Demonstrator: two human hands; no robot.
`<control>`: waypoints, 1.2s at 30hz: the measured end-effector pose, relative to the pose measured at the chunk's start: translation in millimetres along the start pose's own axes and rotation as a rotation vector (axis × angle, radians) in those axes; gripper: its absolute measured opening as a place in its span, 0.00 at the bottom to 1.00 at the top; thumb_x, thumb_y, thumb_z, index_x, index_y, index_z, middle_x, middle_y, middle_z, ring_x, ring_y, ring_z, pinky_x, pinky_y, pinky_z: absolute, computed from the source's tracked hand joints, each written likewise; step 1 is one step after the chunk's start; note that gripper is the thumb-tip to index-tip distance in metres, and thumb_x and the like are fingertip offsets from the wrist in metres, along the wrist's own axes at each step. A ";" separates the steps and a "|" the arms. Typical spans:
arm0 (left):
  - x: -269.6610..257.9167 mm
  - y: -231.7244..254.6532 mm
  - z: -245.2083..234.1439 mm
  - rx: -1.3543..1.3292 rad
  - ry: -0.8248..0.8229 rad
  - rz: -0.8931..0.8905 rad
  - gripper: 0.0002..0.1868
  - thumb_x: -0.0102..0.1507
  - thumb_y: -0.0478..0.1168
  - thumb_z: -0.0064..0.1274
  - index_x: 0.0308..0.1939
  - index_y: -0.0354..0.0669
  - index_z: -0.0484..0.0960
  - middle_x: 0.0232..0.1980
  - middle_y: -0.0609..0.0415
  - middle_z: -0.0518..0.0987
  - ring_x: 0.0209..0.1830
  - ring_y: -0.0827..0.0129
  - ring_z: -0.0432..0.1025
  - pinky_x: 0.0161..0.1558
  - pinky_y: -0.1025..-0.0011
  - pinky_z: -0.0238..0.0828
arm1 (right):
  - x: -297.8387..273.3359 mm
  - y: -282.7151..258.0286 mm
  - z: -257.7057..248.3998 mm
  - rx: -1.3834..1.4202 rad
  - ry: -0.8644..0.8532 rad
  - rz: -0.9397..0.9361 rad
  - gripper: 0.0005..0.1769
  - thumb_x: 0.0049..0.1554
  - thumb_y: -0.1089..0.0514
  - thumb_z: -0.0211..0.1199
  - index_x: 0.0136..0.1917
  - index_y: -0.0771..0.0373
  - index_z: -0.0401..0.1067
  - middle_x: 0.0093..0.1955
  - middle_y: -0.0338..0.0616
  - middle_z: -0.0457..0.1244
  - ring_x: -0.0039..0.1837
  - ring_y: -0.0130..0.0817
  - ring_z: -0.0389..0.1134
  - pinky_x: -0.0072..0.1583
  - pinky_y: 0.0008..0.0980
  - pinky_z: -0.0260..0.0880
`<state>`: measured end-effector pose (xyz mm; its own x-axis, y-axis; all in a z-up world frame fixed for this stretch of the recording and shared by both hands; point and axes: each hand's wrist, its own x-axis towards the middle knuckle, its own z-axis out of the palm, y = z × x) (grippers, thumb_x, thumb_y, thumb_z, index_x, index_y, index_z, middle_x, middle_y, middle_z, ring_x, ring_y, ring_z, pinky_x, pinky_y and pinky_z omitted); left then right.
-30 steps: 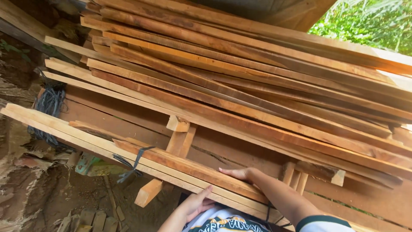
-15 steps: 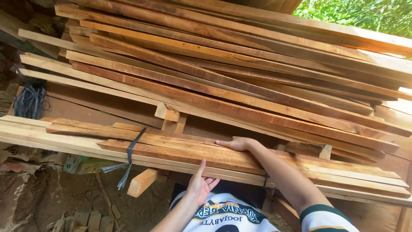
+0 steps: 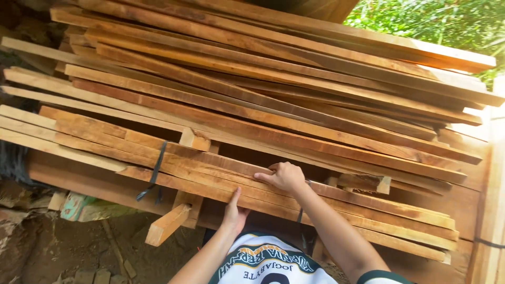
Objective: The recorder bundles thin wooden strips together using plastic ties.
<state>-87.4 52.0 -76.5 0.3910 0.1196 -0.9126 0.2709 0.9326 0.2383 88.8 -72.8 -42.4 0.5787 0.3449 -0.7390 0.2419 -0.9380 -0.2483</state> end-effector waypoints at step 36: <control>53.5 -46.6 182.3 2.477 -0.601 0.659 0.37 0.62 0.76 0.35 0.46 0.53 0.85 0.48 0.46 0.85 0.54 0.46 0.78 0.55 0.54 0.73 | -165.9 63.4 21.6 2.463 0.192 0.495 0.71 0.52 0.23 0.62 0.84 0.66 0.27 0.84 0.71 0.26 0.85 0.62 0.34 0.79 0.53 0.42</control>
<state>81.2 -47.2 -75.8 0.7169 -0.3560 -0.5994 -0.1065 -0.9056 0.4105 -8.8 -190.3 51.0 0.3558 0.0728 -0.9317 -0.6468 0.7388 -0.1892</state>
